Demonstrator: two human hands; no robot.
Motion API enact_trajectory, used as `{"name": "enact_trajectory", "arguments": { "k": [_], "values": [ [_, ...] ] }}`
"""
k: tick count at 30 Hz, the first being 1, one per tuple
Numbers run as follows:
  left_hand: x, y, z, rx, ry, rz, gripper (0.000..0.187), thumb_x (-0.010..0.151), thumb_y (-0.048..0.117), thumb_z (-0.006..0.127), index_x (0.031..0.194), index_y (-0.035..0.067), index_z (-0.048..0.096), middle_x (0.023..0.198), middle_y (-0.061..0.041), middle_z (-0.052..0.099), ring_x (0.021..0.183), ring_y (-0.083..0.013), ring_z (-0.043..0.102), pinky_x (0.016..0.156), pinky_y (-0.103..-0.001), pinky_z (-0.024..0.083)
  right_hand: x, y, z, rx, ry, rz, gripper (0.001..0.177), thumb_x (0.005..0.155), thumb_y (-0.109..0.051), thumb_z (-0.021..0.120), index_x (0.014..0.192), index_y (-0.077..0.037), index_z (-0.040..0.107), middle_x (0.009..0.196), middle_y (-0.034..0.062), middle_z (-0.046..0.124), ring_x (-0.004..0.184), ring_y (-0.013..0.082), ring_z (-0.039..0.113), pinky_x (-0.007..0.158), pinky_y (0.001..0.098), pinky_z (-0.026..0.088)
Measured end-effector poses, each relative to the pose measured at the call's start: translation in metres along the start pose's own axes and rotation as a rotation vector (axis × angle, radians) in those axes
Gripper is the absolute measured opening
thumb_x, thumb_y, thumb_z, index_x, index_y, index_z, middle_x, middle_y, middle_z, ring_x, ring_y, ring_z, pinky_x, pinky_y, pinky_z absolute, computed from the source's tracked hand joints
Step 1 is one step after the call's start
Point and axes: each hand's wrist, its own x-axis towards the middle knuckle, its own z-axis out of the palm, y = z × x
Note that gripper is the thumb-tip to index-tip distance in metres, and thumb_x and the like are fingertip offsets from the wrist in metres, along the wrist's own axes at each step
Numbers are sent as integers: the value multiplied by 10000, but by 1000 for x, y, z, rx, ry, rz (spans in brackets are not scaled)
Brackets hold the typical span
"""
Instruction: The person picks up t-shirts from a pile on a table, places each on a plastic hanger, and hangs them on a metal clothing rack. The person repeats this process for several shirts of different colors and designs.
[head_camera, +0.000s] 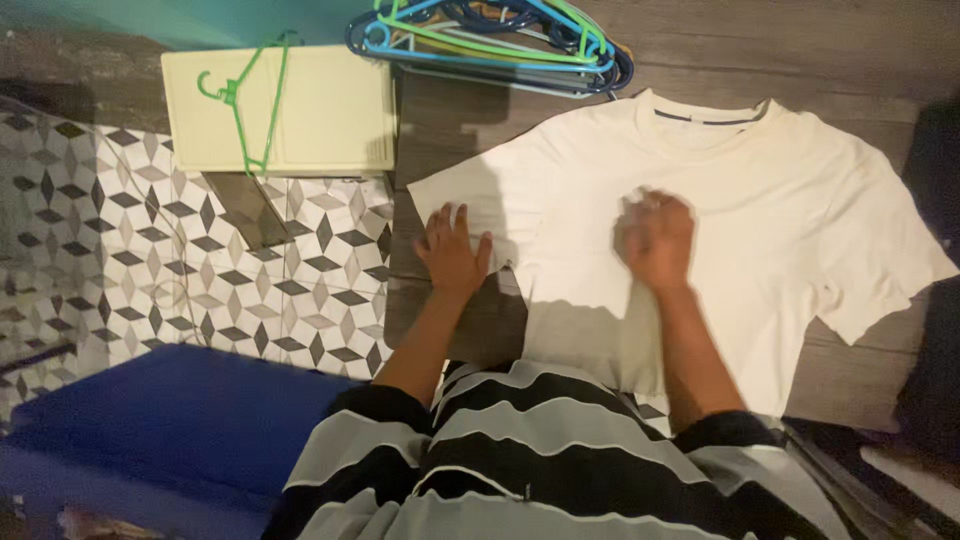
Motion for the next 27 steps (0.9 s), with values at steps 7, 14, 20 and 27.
{"name": "enact_trajectory", "arguments": {
  "k": [7, 14, 20, 27],
  "values": [
    [122, -24, -37, 56, 47, 339, 542, 1010, 373, 650, 1417, 35, 530, 1356, -209, 564, 1316, -420, 481, 1129, -615, 327, 4, -90, 34, 38, -66, -13, 326, 861, -81, 686, 1186, -54, 708, 1269, 154, 641, 1181, 356, 557, 992, 483, 453],
    [245, 34, -63, 170, 68, 622, 837, 782, 377, 826, 1453, 28, 466, 1411, -213, 533, 1337, -401, 448, 1105, -625, 290, 15, -55, 27, 15, -117, 107, 326, 827, -78, 700, 1151, -45, 708, 1188, 135, 639, 1119, 365, 548, 946, 473, 447],
    [276, 35, -55, 28, -69, 693, 449, 859, 262, 825, 1236, 75, 671, 1226, -156, 677, 1200, -370, 605, 1048, -567, 408, 33, -37, 31, -55, -29, 105, 245, 886, -86, 707, 1130, -68, 688, 1176, 106, 640, 1118, 330, 544, 950, 459, 439],
    [292, 18, -49, -299, -27, 730, 180, 840, 186, 850, 977, 87, 786, 994, -126, 738, 926, -355, 695, 829, -473, 533, 41, -41, 51, -240, 52, 139, 287, 881, -146, 678, 1164, -106, 698, 1137, 109, 633, 1075, 302, 516, 938, 465, 386]
  ]
}}
